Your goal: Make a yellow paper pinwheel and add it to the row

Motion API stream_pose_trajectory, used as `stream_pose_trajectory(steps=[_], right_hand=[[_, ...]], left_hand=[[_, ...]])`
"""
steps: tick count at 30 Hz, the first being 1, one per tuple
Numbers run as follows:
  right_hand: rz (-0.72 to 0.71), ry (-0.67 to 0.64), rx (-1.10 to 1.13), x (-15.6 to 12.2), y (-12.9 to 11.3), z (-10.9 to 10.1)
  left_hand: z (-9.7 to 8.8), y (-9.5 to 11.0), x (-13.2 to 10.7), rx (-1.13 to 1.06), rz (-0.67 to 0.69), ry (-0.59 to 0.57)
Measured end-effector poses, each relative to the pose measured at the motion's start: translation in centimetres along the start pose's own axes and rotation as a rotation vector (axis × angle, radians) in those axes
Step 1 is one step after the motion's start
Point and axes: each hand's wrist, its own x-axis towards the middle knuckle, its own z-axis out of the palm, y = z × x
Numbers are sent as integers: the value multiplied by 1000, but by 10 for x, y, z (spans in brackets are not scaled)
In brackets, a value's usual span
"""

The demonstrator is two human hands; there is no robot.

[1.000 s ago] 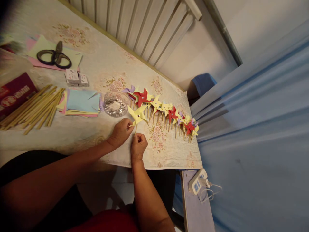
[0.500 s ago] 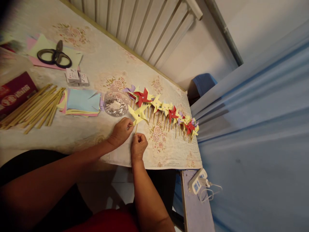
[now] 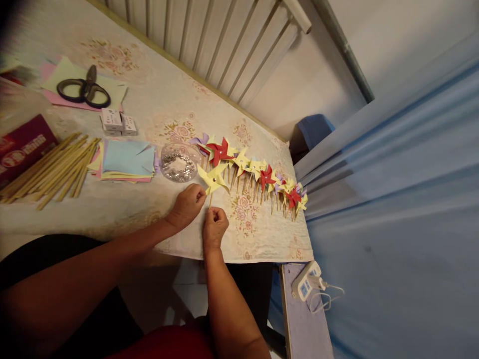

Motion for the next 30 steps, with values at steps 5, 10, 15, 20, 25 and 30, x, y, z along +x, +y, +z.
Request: stream_pose_trajectory(steps=[5, 10, 15, 20, 25, 30], right_hand=[[0, 5, -8, 1, 1, 0], [7, 13, -7, 1, 2, 1], [-2, 15, 4, 0, 1, 0], [-3, 14, -1, 0, 1, 1], [18, 6, 5, 0, 2, 0], [5, 12, -9, 1, 3, 0]], left_hand=[[1, -1, -2, 23, -41, -2], [-2, 1, -2, 30, -67, -21], [-3, 1, -1, -14, -55, -19], [-5, 3, 0, -24, -59, -35], [-6, 3, 0, -39, -71, -46], [-7, 4, 0, -30, -76, -51]])
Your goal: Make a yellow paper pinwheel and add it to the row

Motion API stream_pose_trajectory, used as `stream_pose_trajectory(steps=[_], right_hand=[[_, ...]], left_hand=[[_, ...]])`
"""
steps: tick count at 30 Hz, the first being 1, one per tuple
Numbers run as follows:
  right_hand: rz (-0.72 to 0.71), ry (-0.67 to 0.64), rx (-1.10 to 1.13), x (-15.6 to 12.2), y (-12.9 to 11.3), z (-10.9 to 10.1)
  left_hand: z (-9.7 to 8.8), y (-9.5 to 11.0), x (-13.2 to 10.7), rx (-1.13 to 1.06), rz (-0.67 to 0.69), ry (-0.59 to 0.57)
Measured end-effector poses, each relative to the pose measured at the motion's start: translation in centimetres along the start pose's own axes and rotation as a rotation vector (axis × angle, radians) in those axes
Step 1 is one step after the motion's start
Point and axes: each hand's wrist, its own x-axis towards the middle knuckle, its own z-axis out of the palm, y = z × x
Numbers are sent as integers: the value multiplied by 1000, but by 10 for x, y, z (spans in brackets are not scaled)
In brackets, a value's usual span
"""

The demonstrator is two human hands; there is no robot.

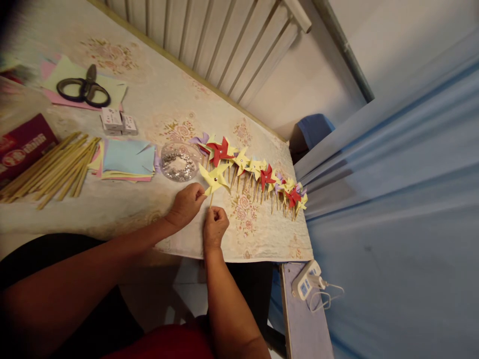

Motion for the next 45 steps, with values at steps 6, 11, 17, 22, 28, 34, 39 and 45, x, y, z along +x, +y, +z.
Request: stream_pose_trajectory(steps=[6, 11, 17, 22, 28, 34, 39, 45], right_hand=[[-1, 12, 11, 0, -1, 1], [-5, 14, 7, 0, -1, 1], [1, 13, 1, 0, -2, 1], [2, 11, 9, 0, -2, 1], [-13, 7, -1, 0, -1, 0], [-5, 9, 3, 0, -1, 0], [-2, 7, 16, 0, -1, 1], [-14, 8, 8, 0, -1, 0]], left_hand=[[1, 0, -2, 22, -29, -6], [2, -1, -2, 11, -44, -5], [3, -2, 0, -20, -36, 12], [4, -3, 0, -40, -27, 28], [4, -3, 0, -48, 14, 58], [4, -3, 0, -43, 18, 48], [5, -3, 0, -37, 25, 53], [5, -2, 1, -42, 30, 31]])
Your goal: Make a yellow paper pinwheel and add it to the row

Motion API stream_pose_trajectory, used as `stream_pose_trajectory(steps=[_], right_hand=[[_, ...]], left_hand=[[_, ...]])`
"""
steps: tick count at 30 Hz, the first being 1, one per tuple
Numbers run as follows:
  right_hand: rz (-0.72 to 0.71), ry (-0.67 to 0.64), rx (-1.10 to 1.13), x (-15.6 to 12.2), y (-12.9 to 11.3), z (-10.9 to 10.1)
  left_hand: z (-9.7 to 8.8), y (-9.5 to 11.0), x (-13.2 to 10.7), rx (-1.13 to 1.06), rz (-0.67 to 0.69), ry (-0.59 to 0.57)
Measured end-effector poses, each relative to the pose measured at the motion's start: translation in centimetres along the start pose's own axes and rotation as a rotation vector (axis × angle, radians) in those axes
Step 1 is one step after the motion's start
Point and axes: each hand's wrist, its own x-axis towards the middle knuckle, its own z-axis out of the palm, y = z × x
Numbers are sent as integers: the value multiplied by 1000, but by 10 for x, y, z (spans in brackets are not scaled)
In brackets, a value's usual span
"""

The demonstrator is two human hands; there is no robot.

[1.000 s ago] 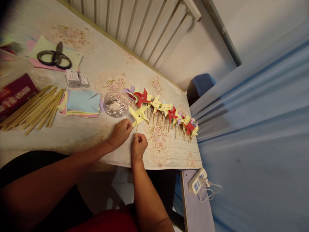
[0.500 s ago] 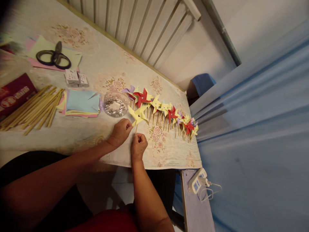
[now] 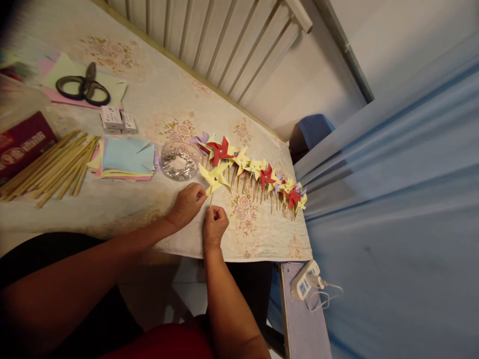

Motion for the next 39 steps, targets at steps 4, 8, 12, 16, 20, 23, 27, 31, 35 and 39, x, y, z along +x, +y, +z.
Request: stream_pose_trajectory(steps=[4, 8, 12, 16, 20, 23, 27, 31, 35, 39], right_hand=[[4, -4, 2, 0, 1, 0], [6, -4, 1, 0, 0, 1], [11, -7, -5, 0, 0, 1], [16, -8, -5, 0, 1, 1], [3, -12, -12, 0, 2, 0], [2, -9, -10, 1, 3, 1], [3, -3, -3, 1, 4, 1], [5, -7, 4, 2, 4, 2], [5, -16, 22, 1, 5, 2], [-3, 2, 16, 2, 5, 4]], left_hand=[[0, 1, 0, 1, 8, 1], [0, 0, 1, 17, 3, 1], [1, -1, 1, 17, 18, 15], [2, -1, 1, 10, 27, 25], [2, -1, 0, -10, 37, 15], [2, -1, -2, -43, 53, 4], [3, 0, -4, -91, 80, -6], [2, 2, -6, -130, 119, -14], [-2, 3, -7, -146, 146, 4], [-6, -2, -5, -86, 91, 50]])
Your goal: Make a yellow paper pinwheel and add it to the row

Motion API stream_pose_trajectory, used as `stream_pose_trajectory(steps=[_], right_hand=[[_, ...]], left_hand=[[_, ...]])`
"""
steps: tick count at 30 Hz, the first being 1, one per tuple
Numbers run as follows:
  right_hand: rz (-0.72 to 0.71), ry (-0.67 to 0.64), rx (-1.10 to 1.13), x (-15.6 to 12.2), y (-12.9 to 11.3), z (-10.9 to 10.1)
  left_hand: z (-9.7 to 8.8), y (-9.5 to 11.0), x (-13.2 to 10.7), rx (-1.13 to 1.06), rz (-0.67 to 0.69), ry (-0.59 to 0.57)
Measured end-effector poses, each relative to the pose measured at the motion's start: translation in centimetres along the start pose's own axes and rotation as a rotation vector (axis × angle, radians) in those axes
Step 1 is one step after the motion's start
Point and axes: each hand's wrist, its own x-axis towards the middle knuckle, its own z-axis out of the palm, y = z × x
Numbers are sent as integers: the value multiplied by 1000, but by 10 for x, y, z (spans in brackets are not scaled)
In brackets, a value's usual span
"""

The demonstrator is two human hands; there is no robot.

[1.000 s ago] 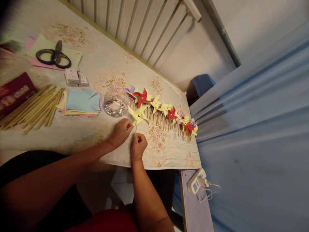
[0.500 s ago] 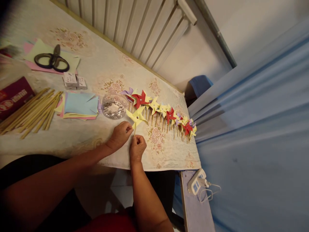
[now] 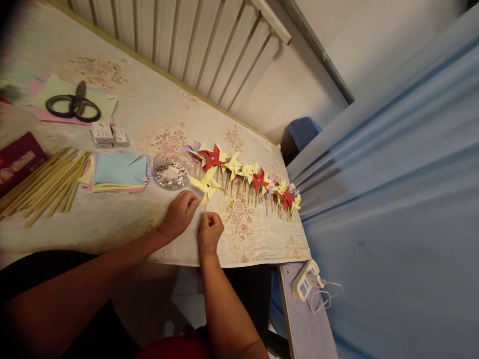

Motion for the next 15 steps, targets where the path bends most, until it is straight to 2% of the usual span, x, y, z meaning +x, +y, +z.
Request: stream_pose_trajectory(steps=[4, 9, 15], right_hand=[[-14, 1, -30, 1, 1, 2], [-29, -10, -57, 2, 1, 4], [-49, -25, -52, 1, 4, 6]], left_hand=[[0, -12, -4, 109, -44, -31], [-3, -25, -17, 196, -8, -85], [-12, -28, -27, 287, -1, -37]])
